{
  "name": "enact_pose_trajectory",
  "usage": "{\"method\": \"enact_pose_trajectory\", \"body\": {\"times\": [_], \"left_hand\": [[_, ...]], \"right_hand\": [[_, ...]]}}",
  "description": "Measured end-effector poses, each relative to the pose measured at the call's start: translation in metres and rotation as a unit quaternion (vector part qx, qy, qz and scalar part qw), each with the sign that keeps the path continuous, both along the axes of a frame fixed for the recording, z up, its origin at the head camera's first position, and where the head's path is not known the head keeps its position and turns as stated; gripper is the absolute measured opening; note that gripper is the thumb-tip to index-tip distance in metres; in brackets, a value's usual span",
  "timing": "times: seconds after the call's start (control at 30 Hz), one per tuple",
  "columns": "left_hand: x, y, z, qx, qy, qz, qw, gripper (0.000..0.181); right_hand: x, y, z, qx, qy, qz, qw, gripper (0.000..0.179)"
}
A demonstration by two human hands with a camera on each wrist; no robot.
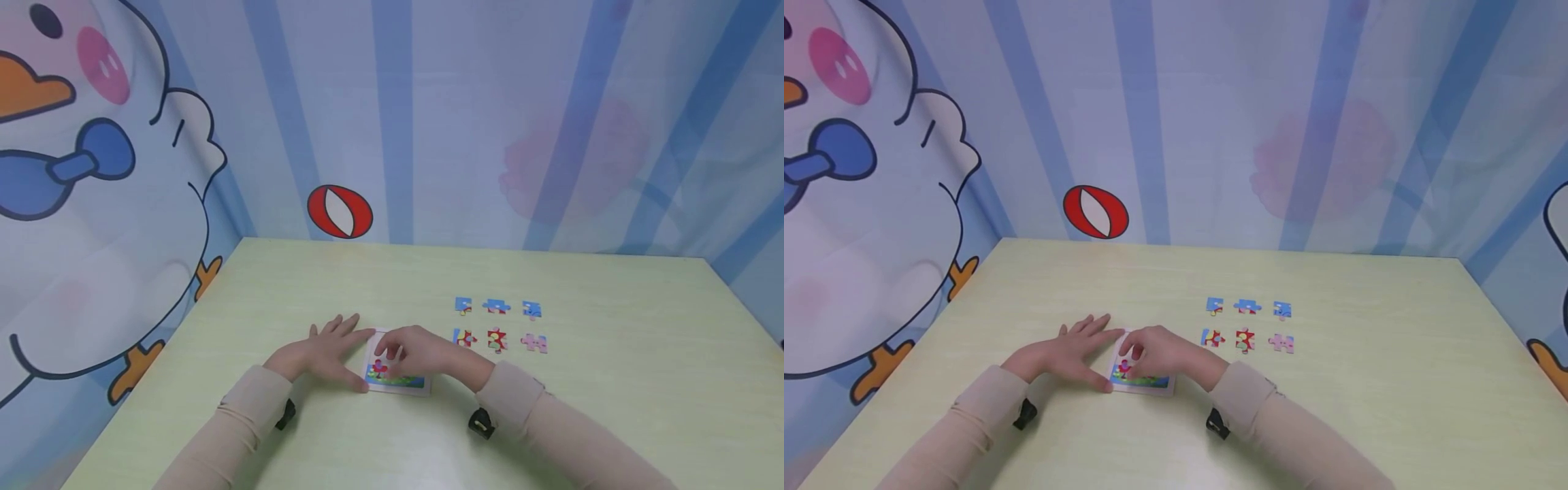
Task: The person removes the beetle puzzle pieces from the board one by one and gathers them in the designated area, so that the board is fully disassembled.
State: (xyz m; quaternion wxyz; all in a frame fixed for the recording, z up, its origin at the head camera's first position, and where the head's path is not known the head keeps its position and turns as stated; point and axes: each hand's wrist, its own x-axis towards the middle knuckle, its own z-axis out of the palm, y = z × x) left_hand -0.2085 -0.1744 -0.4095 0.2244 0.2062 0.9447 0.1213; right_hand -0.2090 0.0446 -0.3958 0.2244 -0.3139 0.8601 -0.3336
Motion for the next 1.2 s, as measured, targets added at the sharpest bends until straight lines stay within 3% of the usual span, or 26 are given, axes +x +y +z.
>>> {"method": "enact_pose_trajectory", "body": {"times": [0.5,1.2], "left_hand": [[0.000,0.000,-0.003,-0.001,-0.004,0.000,1.0000,0.096],[0.000,0.000,-0.001,0.004,0.002,0.000,1.0000,0.095]], "right_hand": [[0.003,-0.010,-0.013,0.010,0.024,-0.017,0.9995,0.028],[0.008,-0.020,-0.016,0.036,0.039,-0.026,0.9983,0.029]]}}
